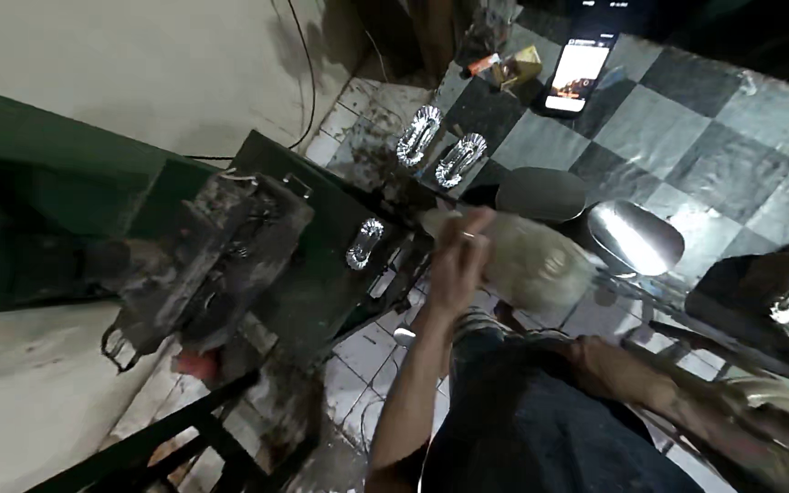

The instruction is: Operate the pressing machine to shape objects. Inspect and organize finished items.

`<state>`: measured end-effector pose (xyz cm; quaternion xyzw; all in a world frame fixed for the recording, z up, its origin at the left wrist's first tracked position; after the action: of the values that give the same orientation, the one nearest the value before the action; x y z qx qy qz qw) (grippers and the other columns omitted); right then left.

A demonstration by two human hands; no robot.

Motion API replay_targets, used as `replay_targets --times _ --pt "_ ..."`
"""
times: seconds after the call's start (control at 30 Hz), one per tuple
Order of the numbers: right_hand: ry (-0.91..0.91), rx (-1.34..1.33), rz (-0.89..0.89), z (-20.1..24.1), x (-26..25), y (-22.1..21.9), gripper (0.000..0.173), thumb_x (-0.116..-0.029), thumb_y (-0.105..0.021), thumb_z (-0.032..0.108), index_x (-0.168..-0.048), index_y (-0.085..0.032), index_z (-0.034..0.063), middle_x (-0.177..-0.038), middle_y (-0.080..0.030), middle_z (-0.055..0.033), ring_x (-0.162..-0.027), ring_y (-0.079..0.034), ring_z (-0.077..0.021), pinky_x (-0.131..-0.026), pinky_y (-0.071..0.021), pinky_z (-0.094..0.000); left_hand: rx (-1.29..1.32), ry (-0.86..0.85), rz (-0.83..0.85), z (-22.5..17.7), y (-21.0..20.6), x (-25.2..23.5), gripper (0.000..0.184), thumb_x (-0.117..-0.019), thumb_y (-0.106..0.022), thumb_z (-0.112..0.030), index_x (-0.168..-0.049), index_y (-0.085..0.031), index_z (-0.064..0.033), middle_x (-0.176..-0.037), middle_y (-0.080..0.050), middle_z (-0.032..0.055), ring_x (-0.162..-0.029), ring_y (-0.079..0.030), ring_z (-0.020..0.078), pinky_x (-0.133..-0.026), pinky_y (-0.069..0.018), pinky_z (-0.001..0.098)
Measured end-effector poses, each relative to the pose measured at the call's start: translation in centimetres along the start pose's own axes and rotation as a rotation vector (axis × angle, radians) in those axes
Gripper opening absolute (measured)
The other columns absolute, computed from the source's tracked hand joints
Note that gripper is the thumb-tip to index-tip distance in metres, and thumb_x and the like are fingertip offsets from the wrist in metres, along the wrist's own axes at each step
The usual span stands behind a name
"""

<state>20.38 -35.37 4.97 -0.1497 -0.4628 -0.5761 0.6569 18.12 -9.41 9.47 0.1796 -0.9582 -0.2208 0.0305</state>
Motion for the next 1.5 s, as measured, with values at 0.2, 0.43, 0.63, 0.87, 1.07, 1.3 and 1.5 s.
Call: replay_targets --times 0.2,0.43,0.63,0.87,1.07,1.3,1.5 --pt "0.128 0.167 -0.080 7.0 -4.0 3.2 0.042 -0.1046 -0.054 0.018 -0.146 -0.057 0.0260 -0.110 -0.072 -0.0238 -0.102 -0.069 -0.0479 -0.088 -0.0523 -0.0672 0.343 -0.027 -0.712 0.4 13.3 -8.7 0.051 -0.1131 -0.020 -0.025 -0.149 -0.038 0.0052 -0.142 -0.054 0.0166 -0.127 -0.055 0.0122 -0.109 -0.0462 0.0294" --pt "0.145 0.280 -0.100 14.0 -9.7 4.0 0.037 -0.1062 -0.053 0.028 -0.142 -0.062 0.0282 -0.108 -0.075 -0.0201 -0.099 -0.071 -0.0450 -0.087 -0.0538 -0.0667 -0.305 0.331 -0.529 0.7 20.1 -6.7 0.050 -0.1130 -0.029 -0.030 -0.125 -0.063 0.0032 -0.118 -0.067 0.0207 -0.121 -0.060 0.0307 -0.113 -0.0350 0.0543" --pt "0.217 0.526 -0.077 22.8 -14.4 4.7 0.043 -0.1027 -0.054 0.013 -0.145 -0.059 0.0204 -0.115 -0.071 -0.0272 -0.105 -0.067 -0.0509 -0.089 -0.0518 -0.0671 -0.730 0.641 -0.378 15.2 24.5 1.6 0.044 -0.1038 -0.059 -0.037 -0.139 -0.062 -0.0096 -0.139 -0.061 0.0195 -0.133 -0.054 0.0408 -0.115 -0.0254 0.0691" --pt "0.970 0.824 -0.741 34.7 -25.2 9.1 0.056 -0.0877 -0.073 -0.003 -0.137 -0.065 0.0203 -0.127 -0.064 -0.0283 -0.106 -0.067 -0.0482 -0.083 -0.0587 -0.0560 -0.609 0.637 -0.130 18.3 32.6 15.0 0.019 -0.1011 -0.064 -0.017 -0.107 -0.077 -0.0056 -0.157 -0.046 0.0138 -0.144 -0.042 0.0402 -0.115 -0.0250 0.0705" --pt "0.743 0.796 -0.593 42.7 -29.5 3.0 0.075 -0.0858 -0.077 -0.002 -0.153 -0.049 0.0136 -0.147 -0.049 -0.0324 -0.130 -0.052 -0.0548 -0.103 -0.0493 -0.0634 -0.575 0.510 -0.319 13.7 24.3 19.2 0.029 -0.0993 -0.063 -0.026 -0.117 -0.074 -0.0062 -0.111 -0.075 0.0134 -0.106 -0.070 0.0313 -0.102 -0.0492 0.0588" --pt "0.624 0.750 -0.055 49.0 -27.8 1.0 0.044 -0.1006 -0.058 0.013 -0.143 -0.057 0.0034 -0.142 -0.054 -0.0315 -0.126 -0.056 -0.0500 -0.102 -0.0453 -0.0657 0.163 0.518 0.167 13.8 9.4 21.8 0.033 -0.0956 -0.067 -0.020 -0.123 -0.071 -0.0029 -0.131 -0.066 0.0199 -0.129 -0.058 0.0336 -0.114 -0.0406 0.0524" --pt "0.931 1.055 -0.714 41.6 -20.8 27.9 0.045 -0.0917 -0.054 0.046 -0.104 -0.070 0.0067 -0.086 -0.067 -0.0233 -0.075 -0.066 -0.0482 -0.053 -0.0464 -0.0706 0.050 0.487 0.317 17.3 11.7 19.9 0.036 -0.0951 -0.068 -0.020 -0.122 -0.067 0.0036 -0.109 -0.072 0.0207 -0.099 -0.071 0.0276 -0.089 -0.0583 0.0434"
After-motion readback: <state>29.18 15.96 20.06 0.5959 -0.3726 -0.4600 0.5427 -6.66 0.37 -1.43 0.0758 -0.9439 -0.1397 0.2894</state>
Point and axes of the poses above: each hand's wrist, its own x-axis away from the middle knuckle, its own y-axis out of the back of the hand, z = x × y, the point moved 2 cm from there along -x, towards the middle knuckle
